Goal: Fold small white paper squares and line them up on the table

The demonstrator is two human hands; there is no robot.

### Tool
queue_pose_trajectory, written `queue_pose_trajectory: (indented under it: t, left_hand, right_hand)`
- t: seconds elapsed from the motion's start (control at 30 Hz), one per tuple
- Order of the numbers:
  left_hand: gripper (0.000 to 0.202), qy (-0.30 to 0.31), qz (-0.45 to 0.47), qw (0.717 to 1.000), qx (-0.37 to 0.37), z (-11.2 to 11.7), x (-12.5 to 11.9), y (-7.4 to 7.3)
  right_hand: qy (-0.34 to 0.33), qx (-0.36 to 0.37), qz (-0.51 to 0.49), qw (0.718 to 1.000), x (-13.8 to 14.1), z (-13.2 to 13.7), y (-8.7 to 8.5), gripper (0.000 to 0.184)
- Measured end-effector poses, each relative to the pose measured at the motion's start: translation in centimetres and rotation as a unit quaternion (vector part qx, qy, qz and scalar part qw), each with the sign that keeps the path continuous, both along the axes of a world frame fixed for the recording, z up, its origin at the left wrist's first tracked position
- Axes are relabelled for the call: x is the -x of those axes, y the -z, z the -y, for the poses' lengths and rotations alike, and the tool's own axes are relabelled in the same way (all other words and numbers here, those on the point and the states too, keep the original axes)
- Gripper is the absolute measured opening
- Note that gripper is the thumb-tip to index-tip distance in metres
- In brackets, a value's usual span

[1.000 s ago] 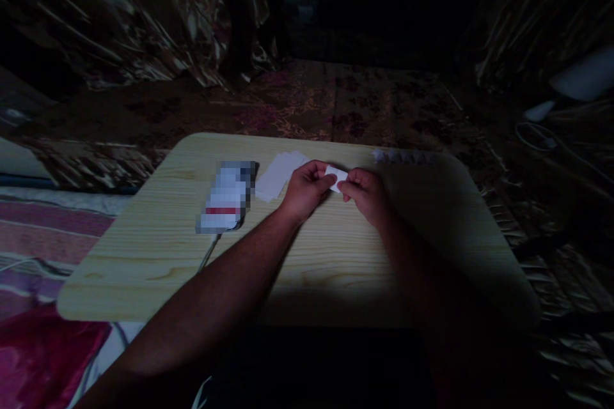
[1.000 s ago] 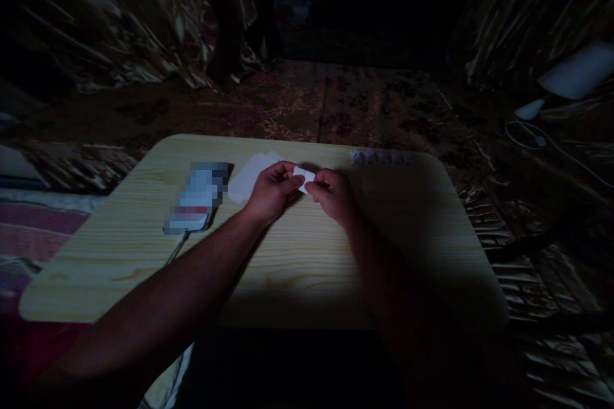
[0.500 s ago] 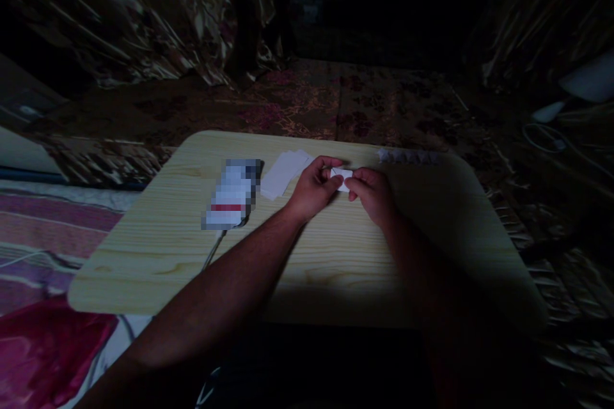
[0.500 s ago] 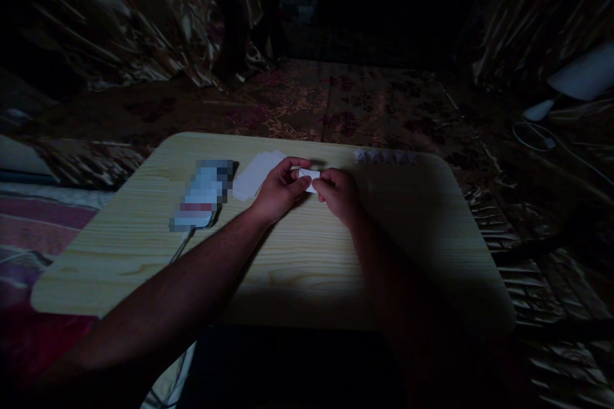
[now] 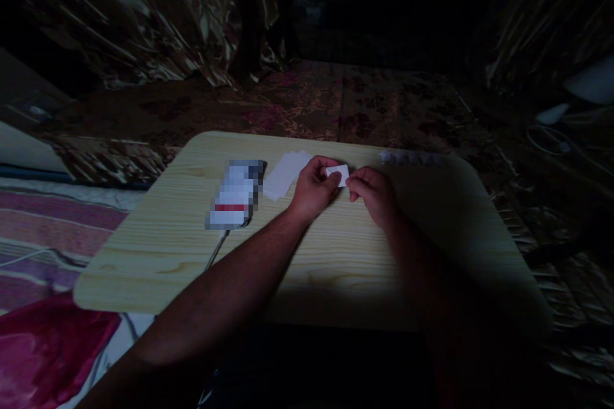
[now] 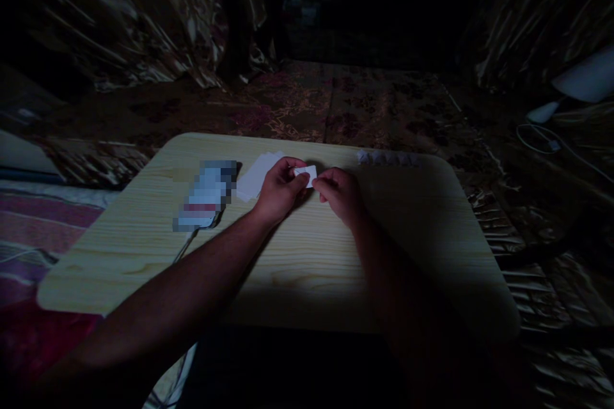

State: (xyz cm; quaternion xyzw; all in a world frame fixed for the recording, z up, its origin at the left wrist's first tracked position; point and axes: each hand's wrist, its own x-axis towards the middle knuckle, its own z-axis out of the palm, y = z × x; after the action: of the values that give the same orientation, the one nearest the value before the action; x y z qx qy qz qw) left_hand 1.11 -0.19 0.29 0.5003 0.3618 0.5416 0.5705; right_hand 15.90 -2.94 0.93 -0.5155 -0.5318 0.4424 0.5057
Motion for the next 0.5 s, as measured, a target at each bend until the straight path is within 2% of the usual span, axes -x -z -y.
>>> queue_pose_trajectory:
  t: [0.13, 0.5]
  left_hand:
    - [0.029, -0.021, 0.006, 1.000, -0.001, -0.23, -0.01, 0.16]
    - [0.031, 0.007, 0.009, 1.000, -0.004, 0.00, 0.11, -0.14]
  right_hand:
    - [0.002, 0.007, 0.015, 1.000, 0.11, 0.11, -0.26, 0.017]
    - [0.011, -0.003, 0.031, 0.999, -0.06, -0.10, 0.47, 0.013]
